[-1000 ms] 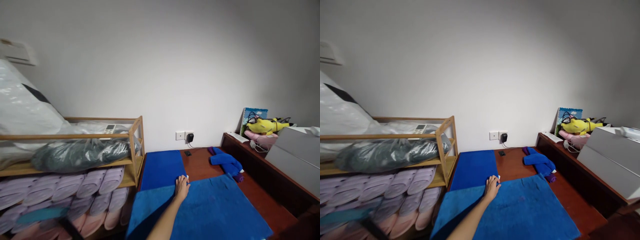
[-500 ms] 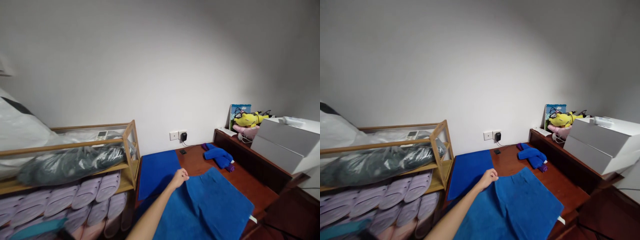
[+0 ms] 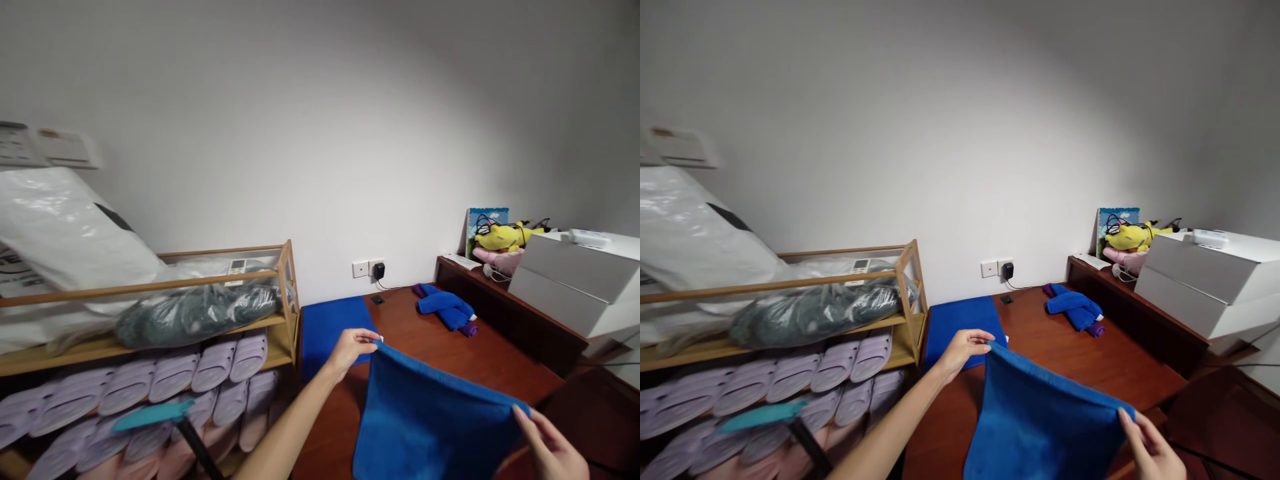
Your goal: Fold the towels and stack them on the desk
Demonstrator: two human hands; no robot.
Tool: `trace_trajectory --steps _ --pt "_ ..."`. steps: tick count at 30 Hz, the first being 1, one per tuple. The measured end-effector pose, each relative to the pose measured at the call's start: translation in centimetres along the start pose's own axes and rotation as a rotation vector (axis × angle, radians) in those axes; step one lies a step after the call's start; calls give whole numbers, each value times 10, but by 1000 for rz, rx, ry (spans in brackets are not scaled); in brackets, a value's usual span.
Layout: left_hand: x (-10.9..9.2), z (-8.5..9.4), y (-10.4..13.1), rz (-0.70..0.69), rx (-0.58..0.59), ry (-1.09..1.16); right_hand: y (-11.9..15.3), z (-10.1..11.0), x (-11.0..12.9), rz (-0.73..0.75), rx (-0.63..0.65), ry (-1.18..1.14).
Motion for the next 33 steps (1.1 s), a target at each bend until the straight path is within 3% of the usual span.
trace_trajectory --steps 4,9,14,18,25,33 --pt "-32 12 14 -94 -95 -123 -3 -6 38 114 61 -146" --pt "-68 27 37 -220 -181 -295 0 -9 73 169 78 -129" --pt "-98 40 60 -333 -123 -426 0 -18 98 284 192 -49" --pt "-127 52 83 -427 -80 -662 3 -19 120 397 204 28" --pt "-182 77 128 -422 -90 -852 23 -24 169 646 153 281" --pt "-211 93 160 -282 -92 -911 47 -17 188 656 82 256"
Point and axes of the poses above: each hand's wrist, its own y-axis away from the middle knuckle, its own z-axis out of the back of the hand, x = y × z, the point moved 8 cm from there along -y, towards the middle knuckle, and after that the axes turned 6 degrees about -z, right-handed, at the moved point
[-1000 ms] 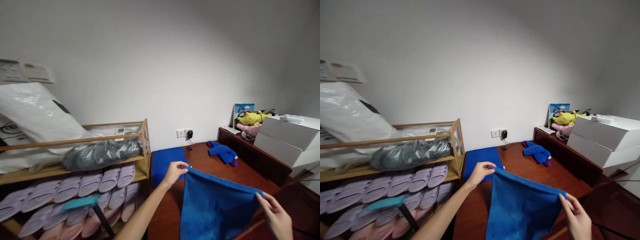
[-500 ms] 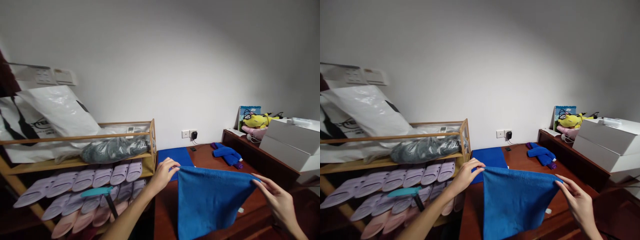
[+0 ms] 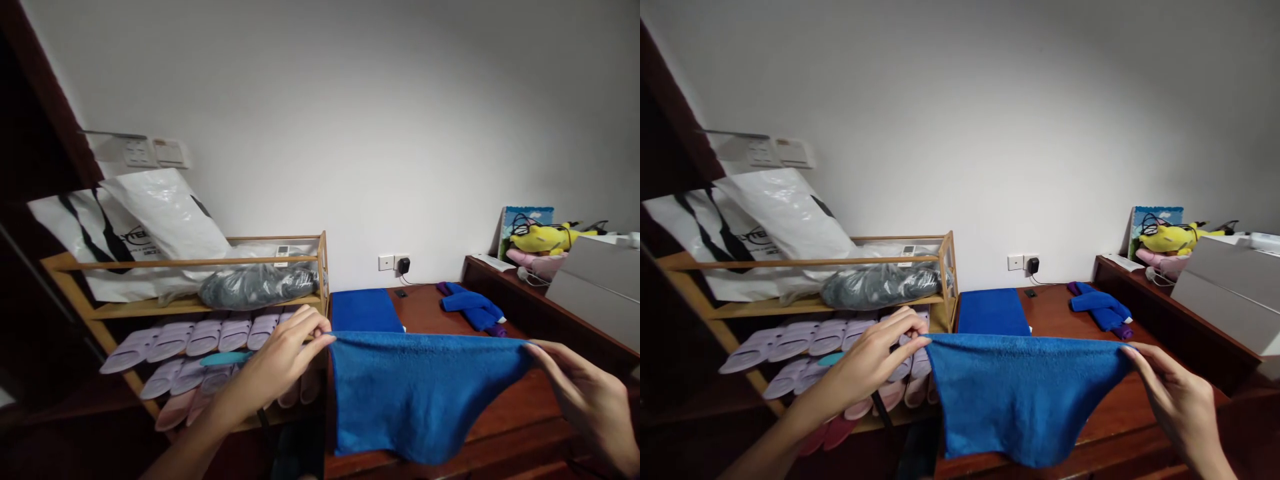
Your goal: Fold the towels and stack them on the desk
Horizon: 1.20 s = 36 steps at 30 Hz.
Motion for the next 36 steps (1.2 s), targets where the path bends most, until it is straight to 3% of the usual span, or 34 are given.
trace_trajectory --steps 6,11,17,23,28,36 --pt "2 11 11 123 61 110 9 -18 -4 -171 175 -258" --pt "31 -11 14 230 143 305 9 -57 -16 -369 325 -432" --pt "80 -59 11 272 193 417 8 -121 -20 -356 552 -490" --pt "147 -117 -3 375 133 521 -2 -190 -55 -380 581 -541" --pt "189 -170 -2 572 104 598 -4 -233 -81 -418 552 -556" --pt "245 -234 16 954 18 609 3 -295 -125 -483 577 -548"
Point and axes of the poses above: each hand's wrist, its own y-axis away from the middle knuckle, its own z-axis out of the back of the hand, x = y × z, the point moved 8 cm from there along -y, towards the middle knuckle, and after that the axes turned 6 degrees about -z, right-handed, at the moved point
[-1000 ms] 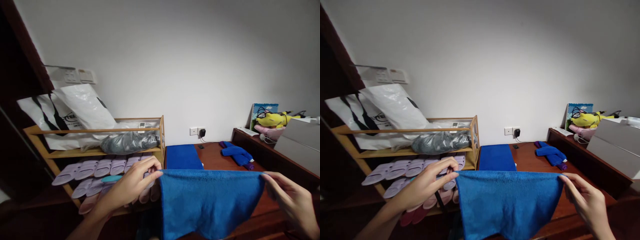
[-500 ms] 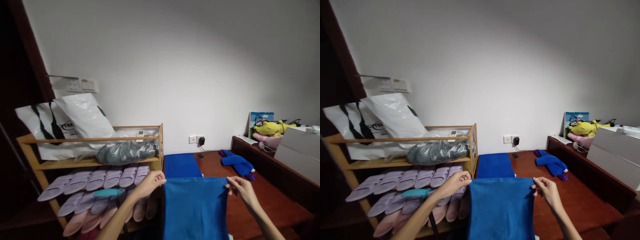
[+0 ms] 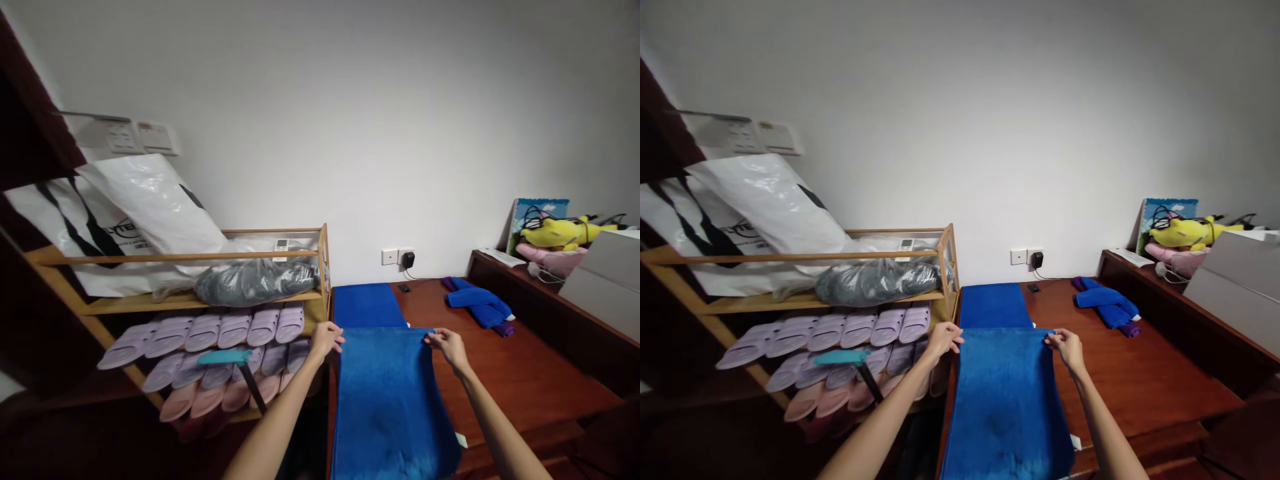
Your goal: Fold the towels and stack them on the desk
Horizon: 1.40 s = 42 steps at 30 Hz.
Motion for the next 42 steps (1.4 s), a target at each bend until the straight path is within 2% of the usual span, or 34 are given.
trace_trajectory --steps 5,13,18,22,25,27,30,32,34,38,40,42 --pt "24 -8 -18 94 -43 12 -21 -13 -27 -22 -7 5" --pt "37 -11 -39 130 -63 -56 -43 -28 -40 -25 -19 116" --pt "44 -11 -50 110 -72 -212 -56 -32 -56 -32 -40 239" --pt "41 -7 -53 22 -118 -389 -60 -40 -63 2 -50 382" --pt "30 -23 -47 -130 -156 -525 -53 -69 -57 99 -55 513" --pt "22 -50 -40 -274 -126 -599 -42 -106 -50 207 3 594" --pt "17 -97 -29 -471 -15 -680 -23 -165 -47 342 137 712" --pt "23 -114 -24 -535 35 -719 -15 -183 -52 376 187 787" --pt "34 -116 -23 -553 50 -746 -14 -179 -60 375 192 849" --pt "49 -104 -26 -589 -15 -895 -29 -125 -81 308 49 1064" --pt "48 -101 -27 -603 -49 -972 -36 -102 -86 272 -12 1149" --pt "41 -99 -25 -611 -55 -993 -37 -93 -83 278 -27 1173"
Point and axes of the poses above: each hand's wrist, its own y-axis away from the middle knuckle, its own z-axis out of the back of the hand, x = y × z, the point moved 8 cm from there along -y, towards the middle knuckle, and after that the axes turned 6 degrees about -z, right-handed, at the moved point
